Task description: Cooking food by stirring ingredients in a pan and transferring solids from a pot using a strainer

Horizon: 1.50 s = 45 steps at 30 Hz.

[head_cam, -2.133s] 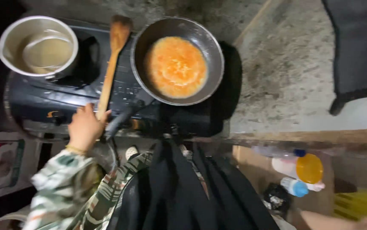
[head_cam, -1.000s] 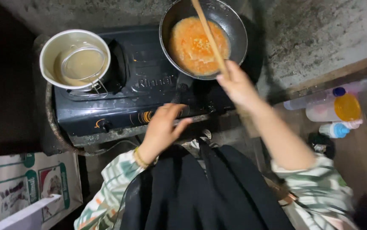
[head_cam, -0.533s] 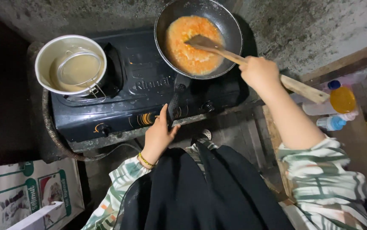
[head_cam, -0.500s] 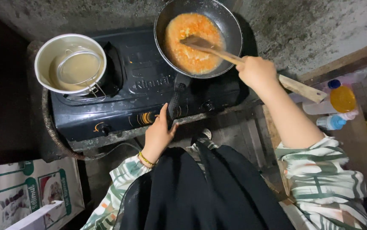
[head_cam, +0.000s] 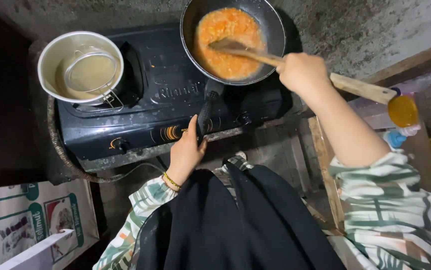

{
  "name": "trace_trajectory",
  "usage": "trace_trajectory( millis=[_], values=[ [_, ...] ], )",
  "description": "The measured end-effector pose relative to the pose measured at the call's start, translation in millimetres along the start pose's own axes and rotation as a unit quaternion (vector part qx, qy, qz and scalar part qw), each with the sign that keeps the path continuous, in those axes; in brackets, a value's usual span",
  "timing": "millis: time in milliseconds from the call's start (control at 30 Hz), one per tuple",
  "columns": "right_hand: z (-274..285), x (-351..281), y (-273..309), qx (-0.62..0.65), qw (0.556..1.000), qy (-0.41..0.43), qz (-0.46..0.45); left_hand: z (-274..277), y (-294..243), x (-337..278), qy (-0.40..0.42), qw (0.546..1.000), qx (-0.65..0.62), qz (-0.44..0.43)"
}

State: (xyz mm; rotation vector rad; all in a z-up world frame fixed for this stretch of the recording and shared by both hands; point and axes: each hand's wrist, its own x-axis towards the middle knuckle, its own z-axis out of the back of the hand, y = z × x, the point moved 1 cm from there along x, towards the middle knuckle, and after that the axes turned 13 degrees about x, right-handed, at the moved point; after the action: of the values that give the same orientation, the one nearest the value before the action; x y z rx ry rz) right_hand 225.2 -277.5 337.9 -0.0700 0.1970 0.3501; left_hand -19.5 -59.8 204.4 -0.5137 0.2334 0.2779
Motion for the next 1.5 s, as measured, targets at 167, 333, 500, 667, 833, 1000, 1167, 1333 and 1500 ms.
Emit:
trace_trajectory(
  millis=[167, 333, 500, 667, 833, 1000, 1167, 1333, 1500],
  values=[
    [47, -48, -6, -0.015, 0.997, 0.071, 0.001, 2, 2, 3, 0.021, 0.999, 0.024, 0.010],
    [17, 6, -31, -0.112, 0.991, 0.063, -0.026, -6, 4, 5, -0.002, 0.999, 0.032, 0.010],
    [18, 1, -4, -0.052, 0.996, 0.074, -0.017, -6, 0, 6, -0.048, 0.997, 0.063, 0.015],
    [58, -48, -26, -0.101, 0.989, 0.058, 0.087, -1, -16, 11, -0.033, 0.994, 0.092, 0.039],
    [4, 27, -67, -0.131, 0.982, -0.044, 0.127, -25, -21, 22, -0.122, 0.971, 0.198, 0.058],
    [-3, 35, -42, -0.069, 0.976, -0.088, 0.186, -48, -10, 30, -0.186, 0.926, 0.317, 0.088],
    [31, -12, -69, -0.112, 0.972, -0.007, 0.208, -49, -9, 30, -0.083, 0.954, 0.248, 0.143],
    [-13, 58, -95, -0.165, 0.955, -0.094, 0.229, -31, -25, 22, -0.080, 0.955, 0.238, 0.158],
    [-7, 41, -53, -0.088, 0.957, -0.117, 0.249, -39, -22, 26, -0.097, 0.951, 0.239, 0.170]
  ],
)
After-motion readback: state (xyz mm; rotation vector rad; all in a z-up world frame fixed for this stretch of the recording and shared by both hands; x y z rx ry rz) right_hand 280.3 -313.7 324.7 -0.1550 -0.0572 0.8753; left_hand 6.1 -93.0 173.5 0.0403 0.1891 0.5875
